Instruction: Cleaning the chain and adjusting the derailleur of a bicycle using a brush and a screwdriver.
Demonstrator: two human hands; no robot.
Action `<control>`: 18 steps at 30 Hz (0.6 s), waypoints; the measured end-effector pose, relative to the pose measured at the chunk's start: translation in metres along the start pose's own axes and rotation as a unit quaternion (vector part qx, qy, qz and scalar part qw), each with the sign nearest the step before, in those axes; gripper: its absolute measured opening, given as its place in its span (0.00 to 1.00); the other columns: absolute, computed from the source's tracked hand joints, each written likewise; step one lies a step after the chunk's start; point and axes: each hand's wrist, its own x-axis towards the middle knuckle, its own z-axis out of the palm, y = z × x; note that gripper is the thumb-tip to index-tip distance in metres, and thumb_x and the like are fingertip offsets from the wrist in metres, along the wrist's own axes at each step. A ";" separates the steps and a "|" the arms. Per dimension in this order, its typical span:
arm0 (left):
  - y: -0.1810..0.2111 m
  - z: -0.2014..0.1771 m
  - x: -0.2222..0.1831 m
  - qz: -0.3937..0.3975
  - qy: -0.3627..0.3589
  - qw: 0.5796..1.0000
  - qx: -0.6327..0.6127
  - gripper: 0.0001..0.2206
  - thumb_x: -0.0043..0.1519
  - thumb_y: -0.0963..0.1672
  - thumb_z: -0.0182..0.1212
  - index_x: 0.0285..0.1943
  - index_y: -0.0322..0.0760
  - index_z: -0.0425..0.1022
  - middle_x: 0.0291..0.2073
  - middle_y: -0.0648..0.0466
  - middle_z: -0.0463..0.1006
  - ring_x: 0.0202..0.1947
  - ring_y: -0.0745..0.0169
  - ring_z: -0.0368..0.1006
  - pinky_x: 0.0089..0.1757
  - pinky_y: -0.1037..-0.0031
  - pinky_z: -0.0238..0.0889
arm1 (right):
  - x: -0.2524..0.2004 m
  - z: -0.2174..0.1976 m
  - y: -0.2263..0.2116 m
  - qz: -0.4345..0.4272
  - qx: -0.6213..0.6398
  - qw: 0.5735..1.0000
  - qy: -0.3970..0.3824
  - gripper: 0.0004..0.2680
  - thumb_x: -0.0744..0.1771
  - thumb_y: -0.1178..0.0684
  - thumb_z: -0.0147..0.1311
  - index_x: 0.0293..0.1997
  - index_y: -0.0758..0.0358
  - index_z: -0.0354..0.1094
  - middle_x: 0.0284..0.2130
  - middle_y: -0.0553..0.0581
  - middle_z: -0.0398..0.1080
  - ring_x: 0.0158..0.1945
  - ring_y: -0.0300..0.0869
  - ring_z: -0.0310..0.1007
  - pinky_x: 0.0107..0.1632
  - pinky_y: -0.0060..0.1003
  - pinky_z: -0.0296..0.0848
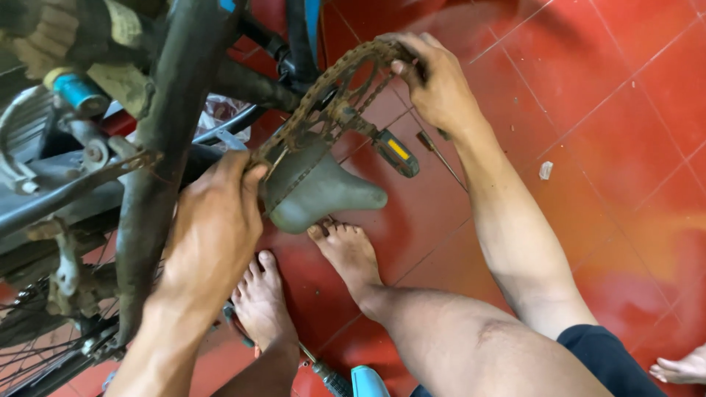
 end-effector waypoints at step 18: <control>0.007 0.019 0.013 0.025 0.112 0.992 -0.060 0.04 0.66 0.37 0.57 0.46 0.26 0.71 0.34 0.38 0.79 0.29 0.36 0.75 0.31 0.53 0.65 | -0.009 0.030 0.030 0.143 0.273 0.948 -0.085 0.12 0.72 0.63 0.45 0.65 0.63 0.60 0.40 0.52 0.70 0.36 0.33 0.64 0.34 0.25 0.61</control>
